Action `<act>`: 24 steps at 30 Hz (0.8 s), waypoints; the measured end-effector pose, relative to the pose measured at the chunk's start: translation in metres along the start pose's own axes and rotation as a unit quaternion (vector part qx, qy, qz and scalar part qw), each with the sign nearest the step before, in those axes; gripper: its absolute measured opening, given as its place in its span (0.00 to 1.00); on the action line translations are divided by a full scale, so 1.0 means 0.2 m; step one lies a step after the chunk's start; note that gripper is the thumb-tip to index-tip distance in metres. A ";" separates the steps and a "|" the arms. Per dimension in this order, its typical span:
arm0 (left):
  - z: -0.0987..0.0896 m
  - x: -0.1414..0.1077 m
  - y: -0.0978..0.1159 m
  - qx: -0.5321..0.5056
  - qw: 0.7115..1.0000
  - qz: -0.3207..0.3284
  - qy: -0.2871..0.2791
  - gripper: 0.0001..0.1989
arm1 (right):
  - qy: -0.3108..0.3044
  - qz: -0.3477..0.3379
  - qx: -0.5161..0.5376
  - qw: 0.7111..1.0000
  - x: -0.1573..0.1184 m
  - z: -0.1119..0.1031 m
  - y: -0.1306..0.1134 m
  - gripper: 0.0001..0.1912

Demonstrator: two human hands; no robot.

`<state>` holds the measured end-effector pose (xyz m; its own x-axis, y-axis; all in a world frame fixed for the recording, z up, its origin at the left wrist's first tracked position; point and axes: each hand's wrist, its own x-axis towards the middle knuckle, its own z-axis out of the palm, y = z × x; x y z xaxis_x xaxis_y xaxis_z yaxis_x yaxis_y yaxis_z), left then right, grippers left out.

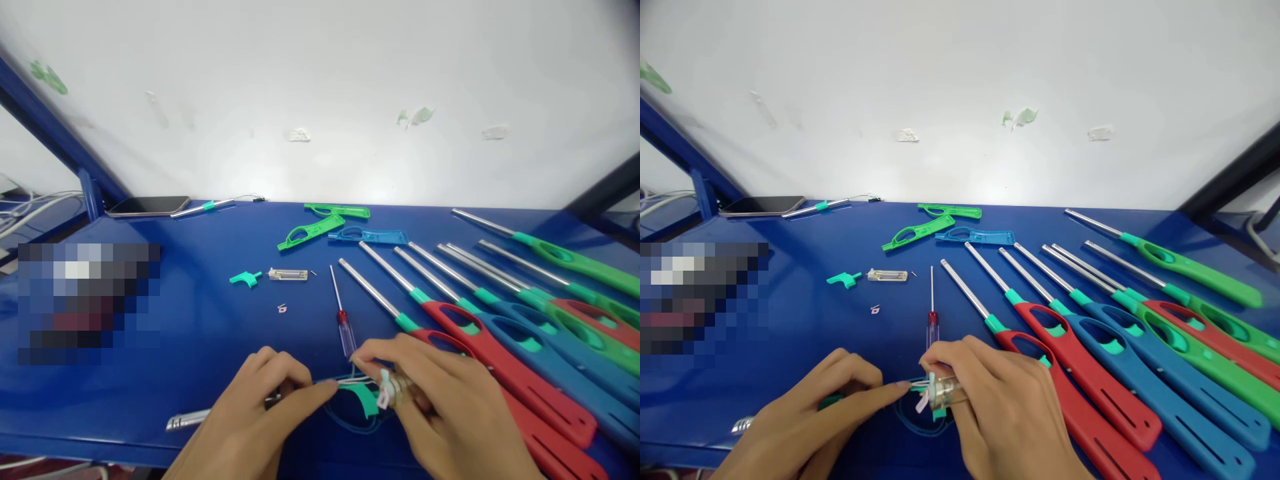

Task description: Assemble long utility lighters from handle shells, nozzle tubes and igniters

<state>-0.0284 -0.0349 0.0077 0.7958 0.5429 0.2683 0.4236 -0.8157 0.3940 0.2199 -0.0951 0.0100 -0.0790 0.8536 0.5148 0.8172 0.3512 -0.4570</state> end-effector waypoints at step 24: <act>0.11 -0.03 0.01 -0.118 0.984 -0.098 0.086 0.19 | -0.107 0.025 0.028 0.994 0.07 -0.04 -0.01 0.11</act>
<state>-0.0234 -0.0447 -0.0126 0.6154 0.7277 0.3030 0.4330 -0.6333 0.6415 0.2207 -0.0866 0.0238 -0.1636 0.9308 0.3270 0.7912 0.3218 -0.5201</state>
